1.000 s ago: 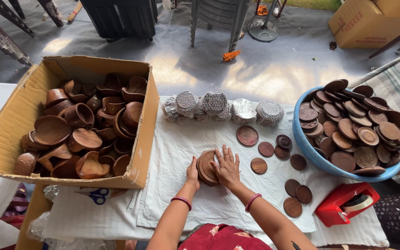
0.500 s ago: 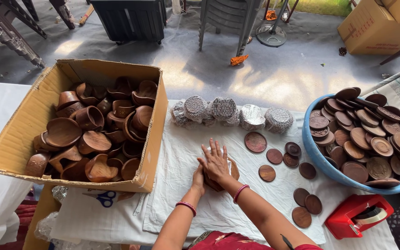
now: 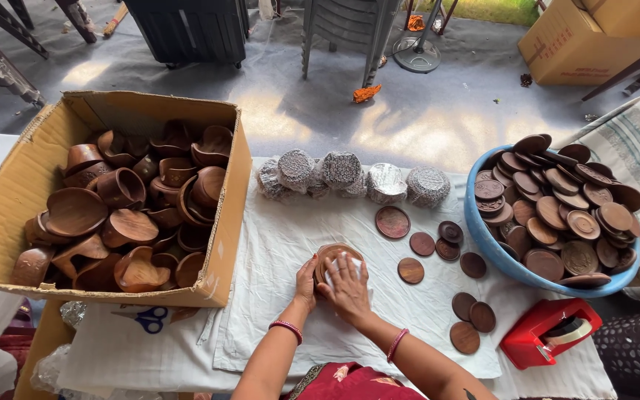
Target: The person wipes the interior and exterior of a small wooden bowl with a white cloth. They then pick up a small, round wooden disc from the table and wipe it with the cloth before placing it into a blue basin filled with similar discs.
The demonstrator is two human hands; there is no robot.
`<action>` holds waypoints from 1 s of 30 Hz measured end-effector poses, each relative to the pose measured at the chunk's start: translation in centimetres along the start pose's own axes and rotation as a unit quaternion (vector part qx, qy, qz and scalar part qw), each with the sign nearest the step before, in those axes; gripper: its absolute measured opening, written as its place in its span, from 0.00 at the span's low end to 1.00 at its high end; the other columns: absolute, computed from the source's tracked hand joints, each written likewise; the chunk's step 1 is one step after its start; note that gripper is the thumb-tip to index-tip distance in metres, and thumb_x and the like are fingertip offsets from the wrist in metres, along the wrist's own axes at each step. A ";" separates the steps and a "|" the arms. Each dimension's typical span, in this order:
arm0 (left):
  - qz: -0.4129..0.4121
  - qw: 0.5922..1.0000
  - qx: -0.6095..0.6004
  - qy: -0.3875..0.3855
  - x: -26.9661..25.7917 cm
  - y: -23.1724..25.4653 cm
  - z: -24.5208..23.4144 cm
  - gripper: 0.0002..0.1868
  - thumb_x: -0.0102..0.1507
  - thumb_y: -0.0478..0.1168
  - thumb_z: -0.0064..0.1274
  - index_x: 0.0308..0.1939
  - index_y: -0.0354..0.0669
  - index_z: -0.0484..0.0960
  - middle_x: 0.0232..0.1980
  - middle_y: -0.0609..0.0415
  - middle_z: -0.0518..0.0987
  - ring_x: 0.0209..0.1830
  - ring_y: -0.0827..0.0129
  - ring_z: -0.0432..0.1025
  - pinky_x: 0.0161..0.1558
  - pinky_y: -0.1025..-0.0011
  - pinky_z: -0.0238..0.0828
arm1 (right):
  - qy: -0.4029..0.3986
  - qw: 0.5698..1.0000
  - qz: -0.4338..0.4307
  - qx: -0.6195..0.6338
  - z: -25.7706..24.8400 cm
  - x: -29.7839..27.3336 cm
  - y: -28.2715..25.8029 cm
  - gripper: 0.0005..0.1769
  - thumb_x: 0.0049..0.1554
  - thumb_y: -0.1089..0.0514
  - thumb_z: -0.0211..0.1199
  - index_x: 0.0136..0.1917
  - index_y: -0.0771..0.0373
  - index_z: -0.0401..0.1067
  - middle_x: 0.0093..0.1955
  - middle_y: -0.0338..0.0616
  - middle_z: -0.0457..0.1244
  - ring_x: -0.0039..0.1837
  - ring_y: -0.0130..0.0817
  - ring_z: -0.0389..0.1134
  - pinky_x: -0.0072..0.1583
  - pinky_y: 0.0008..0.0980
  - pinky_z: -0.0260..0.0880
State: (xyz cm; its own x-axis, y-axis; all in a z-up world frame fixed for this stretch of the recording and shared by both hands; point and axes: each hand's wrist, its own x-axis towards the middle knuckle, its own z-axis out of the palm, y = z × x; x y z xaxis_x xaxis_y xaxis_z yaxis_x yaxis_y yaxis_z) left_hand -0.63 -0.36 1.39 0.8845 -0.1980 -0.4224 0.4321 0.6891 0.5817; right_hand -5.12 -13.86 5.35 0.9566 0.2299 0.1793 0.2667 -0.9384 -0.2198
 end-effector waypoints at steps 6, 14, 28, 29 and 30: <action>-0.126 0.971 -0.185 -0.079 0.9 -0.3 -1.7 0.43 0.62 0.73 0.33 0.71 0.52 0.66 0.70 0.53 0.73 0.66 0.59 0.70 0.63 0.62 0.67 | -0.058 0.996 -0.060 0.033 -0.8 4.1 -4.4 0.41 0.64 0.30 0.43 0.82 0.52 0.50 0.86 0.51 0.37 0.85 0.49 0.34 0.77 0.61 0.23; -0.052 0.998 0.000 0.021 -0.4 0.8 -0.1 0.45 0.65 0.71 0.38 0.75 0.44 0.65 0.73 0.53 0.72 0.72 0.63 0.66 0.70 0.62 0.60 | -0.053 0.997 0.042 0.037 0.9 10.1 -0.6 0.41 0.64 0.28 0.40 0.82 0.48 0.51 0.86 0.52 0.35 0.86 0.49 0.32 0.78 0.58 0.23; -0.032 0.998 0.044 0.025 -0.6 0.7 -0.1 0.38 0.64 0.63 0.51 0.68 0.38 0.73 0.63 0.47 0.78 0.62 0.61 0.72 0.63 0.62 0.69 | 0.022 0.998 0.065 0.008 0.1 1.0 -0.8 0.41 0.63 0.29 0.42 0.82 0.50 0.50 0.85 0.55 0.37 0.84 0.51 0.34 0.77 0.59 0.24; -0.027 0.999 0.019 0.004 0.1 0.2 -0.9 0.38 0.65 0.63 0.50 0.69 0.39 0.72 0.64 0.48 0.77 0.63 0.61 0.71 0.63 0.63 0.69 | 0.015 0.999 0.034 0.011 0.1 1.3 -1.6 0.41 0.63 0.29 0.42 0.82 0.50 0.50 0.85 0.55 0.37 0.85 0.51 0.34 0.77 0.60 0.24; -0.023 1.000 -0.005 -0.018 0.7 -0.3 -1.7 0.37 0.66 0.63 0.48 0.69 0.40 0.71 0.66 0.49 0.76 0.64 0.62 0.71 0.63 0.63 0.68 | 0.008 1.000 0.003 0.014 0.2 1.7 -2.5 0.41 0.63 0.29 0.42 0.82 0.49 0.51 0.85 0.55 0.37 0.85 0.51 0.35 0.77 0.60 0.23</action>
State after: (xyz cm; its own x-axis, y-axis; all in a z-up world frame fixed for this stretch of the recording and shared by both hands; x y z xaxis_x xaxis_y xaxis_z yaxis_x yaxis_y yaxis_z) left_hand -0.42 0.43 -0.30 0.8696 -0.2537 -0.4237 0.4705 0.6863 0.5547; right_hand -4.11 -11.10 6.01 0.9559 0.2202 0.1941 0.2649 -0.9320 -0.2475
